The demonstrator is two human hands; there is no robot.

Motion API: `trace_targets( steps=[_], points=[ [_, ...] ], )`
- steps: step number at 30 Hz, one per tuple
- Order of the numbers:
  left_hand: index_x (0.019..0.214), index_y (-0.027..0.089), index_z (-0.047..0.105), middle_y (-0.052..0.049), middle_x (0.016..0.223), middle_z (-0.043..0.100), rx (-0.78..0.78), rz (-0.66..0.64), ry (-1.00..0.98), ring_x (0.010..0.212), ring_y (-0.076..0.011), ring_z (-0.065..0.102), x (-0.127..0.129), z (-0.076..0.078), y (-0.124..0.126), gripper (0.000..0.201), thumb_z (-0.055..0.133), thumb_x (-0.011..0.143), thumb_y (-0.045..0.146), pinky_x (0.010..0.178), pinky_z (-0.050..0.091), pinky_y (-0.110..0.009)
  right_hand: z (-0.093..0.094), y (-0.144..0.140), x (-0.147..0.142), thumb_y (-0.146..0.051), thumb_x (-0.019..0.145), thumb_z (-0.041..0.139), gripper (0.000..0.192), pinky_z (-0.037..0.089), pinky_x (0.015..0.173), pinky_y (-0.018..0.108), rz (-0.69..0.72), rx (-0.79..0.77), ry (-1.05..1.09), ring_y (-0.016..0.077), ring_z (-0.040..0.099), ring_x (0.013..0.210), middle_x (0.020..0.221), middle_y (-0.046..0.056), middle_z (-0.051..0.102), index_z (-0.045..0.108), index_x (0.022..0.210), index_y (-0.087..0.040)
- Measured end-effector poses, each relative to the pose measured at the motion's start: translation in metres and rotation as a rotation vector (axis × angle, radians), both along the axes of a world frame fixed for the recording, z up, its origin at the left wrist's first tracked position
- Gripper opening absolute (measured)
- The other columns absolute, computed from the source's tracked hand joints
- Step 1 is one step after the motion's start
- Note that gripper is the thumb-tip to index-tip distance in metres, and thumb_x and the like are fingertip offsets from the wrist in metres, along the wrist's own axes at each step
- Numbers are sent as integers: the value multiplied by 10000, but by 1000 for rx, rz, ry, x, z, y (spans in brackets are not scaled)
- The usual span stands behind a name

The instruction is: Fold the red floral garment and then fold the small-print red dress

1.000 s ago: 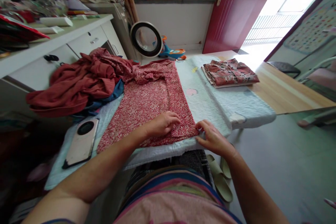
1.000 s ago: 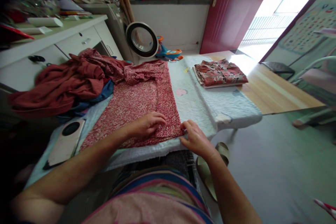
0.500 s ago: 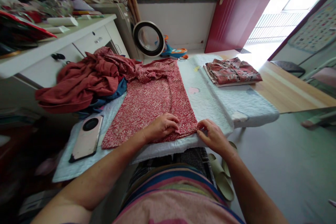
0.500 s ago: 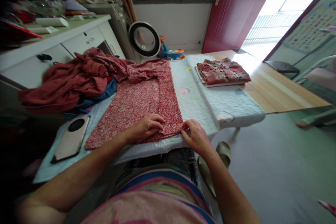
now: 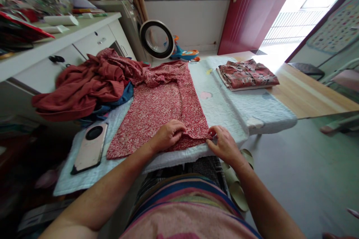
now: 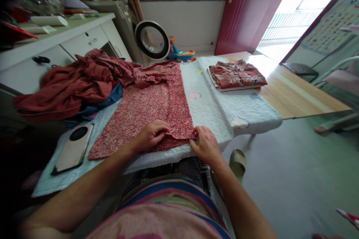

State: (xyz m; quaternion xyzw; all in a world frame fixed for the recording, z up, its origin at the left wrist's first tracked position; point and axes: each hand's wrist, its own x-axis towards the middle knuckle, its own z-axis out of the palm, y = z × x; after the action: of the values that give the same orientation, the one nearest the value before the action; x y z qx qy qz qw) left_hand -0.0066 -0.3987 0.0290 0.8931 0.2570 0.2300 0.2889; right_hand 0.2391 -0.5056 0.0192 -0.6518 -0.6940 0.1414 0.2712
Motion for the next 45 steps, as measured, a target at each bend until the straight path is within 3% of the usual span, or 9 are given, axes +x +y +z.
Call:
trace_targets(
  steps=[5,10,16,24,29,35,39,42,45],
  points=[
    [949,193,688,-76,1050,701,70,-46,19,1034,-199,613,-3,6,-1,136,558,907,197,950,488,-368,0,1,-2,-189,799,528,82,394,786,324,-60,17,37,202,536,833,830,27,579,532,877,-216],
    [977,203,691,-82,1136,679,160,-162,111,1082,-203,601,-7,7,-8,164,577,877,140,967,479,-363,-3,-2,-3,-145,800,479,83,391,758,322,-54,65,46,200,514,815,811,28,550,502,812,-224],
    [1027,202,675,-72,1111,688,175,-214,210,1061,-198,610,-10,11,-10,211,577,858,124,965,471,-341,-6,-6,-3,-112,804,473,120,400,796,345,-46,82,21,216,498,852,840,46,531,508,803,-227],
    [972,182,668,-84,1056,687,331,-167,312,1002,-209,607,-3,14,-15,149,545,889,168,900,482,-336,-6,-7,2,-93,827,474,167,418,843,360,45,89,40,223,508,903,906,58,538,546,909,-220],
    [971,178,657,-90,1014,678,414,-125,315,1003,-233,593,-5,11,-20,145,545,880,169,913,476,-370,-4,-9,7,-89,839,479,157,423,858,362,83,67,56,218,515,922,912,59,538,563,877,-215],
    [951,178,646,-82,999,666,322,-136,277,987,-217,587,-10,10,-24,143,510,907,168,906,473,-354,2,-12,10,-102,837,491,133,431,838,346,111,33,32,201,524,887,892,50,536,575,827,-205],
    [1023,182,630,-79,1054,657,218,-109,209,1013,-218,575,-11,15,-27,154,555,919,267,910,467,-357,11,-4,11,-172,869,518,121,438,802,330,134,17,49,186,530,850,863,36,541,566,764,-209],
    [1071,186,622,-81,1095,652,189,-113,202,1039,-223,568,-8,18,-28,208,567,926,324,925,458,-364,14,14,9,-168,881,514,108,443,851,342,151,54,71,194,548,906,920,45,578,610,861,-214],
    [1032,193,635,-69,1052,663,173,-153,244,1009,-214,579,-3,21,-29,166,543,938,295,918,454,-359,12,34,6,-138,879,512,221,434,917,358,197,76,52,207,544,988,1020,65,597,634,1048,-213]
  ],
)
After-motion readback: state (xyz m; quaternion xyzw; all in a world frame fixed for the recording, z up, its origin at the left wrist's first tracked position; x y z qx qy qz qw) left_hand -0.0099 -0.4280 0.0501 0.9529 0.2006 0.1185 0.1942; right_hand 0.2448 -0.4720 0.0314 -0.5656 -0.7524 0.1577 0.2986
